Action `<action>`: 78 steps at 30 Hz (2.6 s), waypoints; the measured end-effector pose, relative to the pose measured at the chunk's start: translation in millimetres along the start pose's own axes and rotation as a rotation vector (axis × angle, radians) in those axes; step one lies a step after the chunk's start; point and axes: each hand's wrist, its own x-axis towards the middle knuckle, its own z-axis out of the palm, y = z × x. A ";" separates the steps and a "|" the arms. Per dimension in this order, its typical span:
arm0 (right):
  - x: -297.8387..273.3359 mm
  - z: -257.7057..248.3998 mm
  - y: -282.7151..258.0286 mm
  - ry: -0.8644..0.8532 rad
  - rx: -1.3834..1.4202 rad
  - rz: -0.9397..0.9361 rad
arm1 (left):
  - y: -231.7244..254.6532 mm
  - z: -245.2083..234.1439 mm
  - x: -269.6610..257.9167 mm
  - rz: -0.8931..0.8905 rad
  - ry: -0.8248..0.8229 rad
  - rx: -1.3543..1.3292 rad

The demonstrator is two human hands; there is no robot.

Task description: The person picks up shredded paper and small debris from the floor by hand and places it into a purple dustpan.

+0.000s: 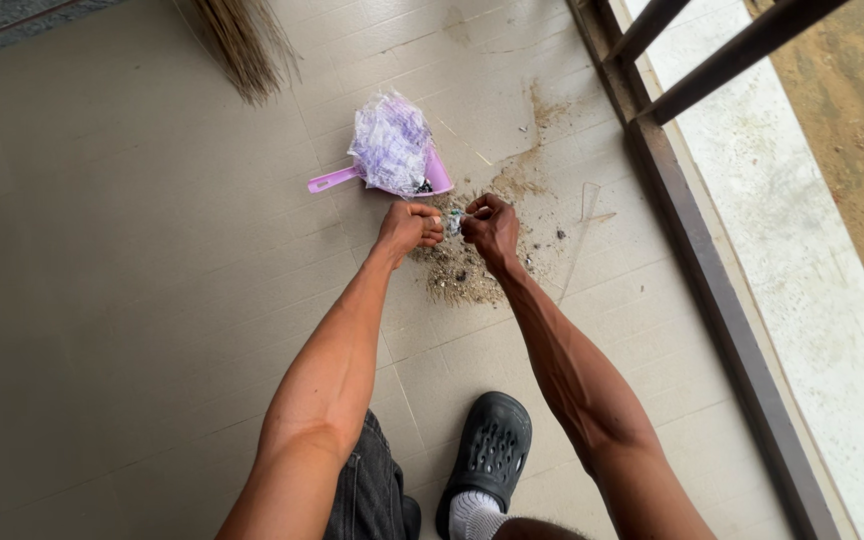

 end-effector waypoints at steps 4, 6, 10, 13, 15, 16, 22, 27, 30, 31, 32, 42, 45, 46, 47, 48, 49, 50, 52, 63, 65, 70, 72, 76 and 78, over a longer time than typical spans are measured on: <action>26.6 11.5 5.4 0.042 0.018 0.002 | 2.3 -7.1 -0.1 0.041 0.062 0.009; 37.8 17.6 6.2 0.042 0.023 -0.011 | 3.1 -12.9 1.0 0.062 0.094 0.000; 62.4 28.6 7.1 0.064 -0.113 -0.015 | 2.0 -25.0 2.8 0.090 0.100 -0.047; 83.3 39.5 10.4 0.006 -0.152 -0.007 | 2.0 -32.4 2.5 0.087 0.103 -0.033; 91.7 44.2 15.1 -0.073 -0.191 -0.071 | 2.6 -35.8 2.8 0.090 0.104 -0.029; 94.6 46.2 16.7 -0.147 -0.228 -0.135 | 2.7 -36.5 2.9 0.092 0.102 -0.037; 93.0 54.8 22.5 0.030 -0.267 -0.059 | -0.7 -40.6 4.7 0.095 0.102 -0.023; 90.2 53.8 31.3 0.018 -0.444 -0.021 | -4.3 -41.6 6.7 0.113 0.090 -0.013; 91.1 54.8 43.6 0.049 -0.480 -0.169 | -3.5 -40.5 5.2 0.109 0.092 -0.007; 90.8 54.3 45.0 0.085 -0.472 -0.232 | -3.1 -40.1 4.9 0.109 0.081 -0.016; 90.3 53.5 43.9 0.088 -0.474 -0.232 | -2.7 -39.4 5.0 0.108 0.071 -0.024; 69.6 23.7 21.7 0.014 -0.321 -0.088 | -8.3 -29.3 9.3 0.113 0.043 -0.046; 44.1 5.2 -1.9 0.054 -0.353 0.048 | -7.8 -22.3 12.6 0.119 0.003 -0.057; 34.3 0.9 -7.3 0.059 -0.405 0.103 | -6.0 -18.7 12.7 0.093 -0.007 -0.088; 23.4 -2.0 -9.4 0.066 -0.407 0.110 | -4.9 -13.5 11.0 0.064 -0.019 -0.118; 13.4 -4.8 -9.2 0.079 -0.307 -0.048 | -4.2 -8.3 8.5 0.059 -0.028 -0.118; 5.7 -8.9 -7.6 0.096 -0.207 -0.209 | -1.8 -2.2 8.5 0.022 -0.067 -0.181; -3.2 -9.4 -3.0 0.107 -0.210 -0.207 | -0.6 5.1 8.8 -0.016 -0.105 -0.244; -19.0 -7.8 10.7 0.119 -0.191 -0.355 | -0.6 24.7 10.0 -0.004 -0.178 -0.309; -58.0 -101.8 52.1 0.241 -0.428 0.030 | 6.5 73.1 -11.6 0.093 -0.146 0.030; -70.3 -109.6 57.0 0.232 -0.445 0.033 | 0.8 82.8 -12.4 0.070 -0.123 0.085; -83.2 -100.6 74.4 0.095 -0.277 0.104 | 1.0 103.6 -16.0 0.043 -0.147 0.271; -82.1 -94.1 74.1 0.097 -0.329 0.123 | 4.3 102.6 -18.2 0.048 -0.162 0.264; -77.0 -70.4 62.0 0.230 -0.489 0.101 | 10.6 93.3 -19.9 0.046 -0.215 0.289; -74.7 -62.8 55.6 0.220 -0.514 0.155 | 12.6 90.2 -18.4 0.058 -0.215 0.296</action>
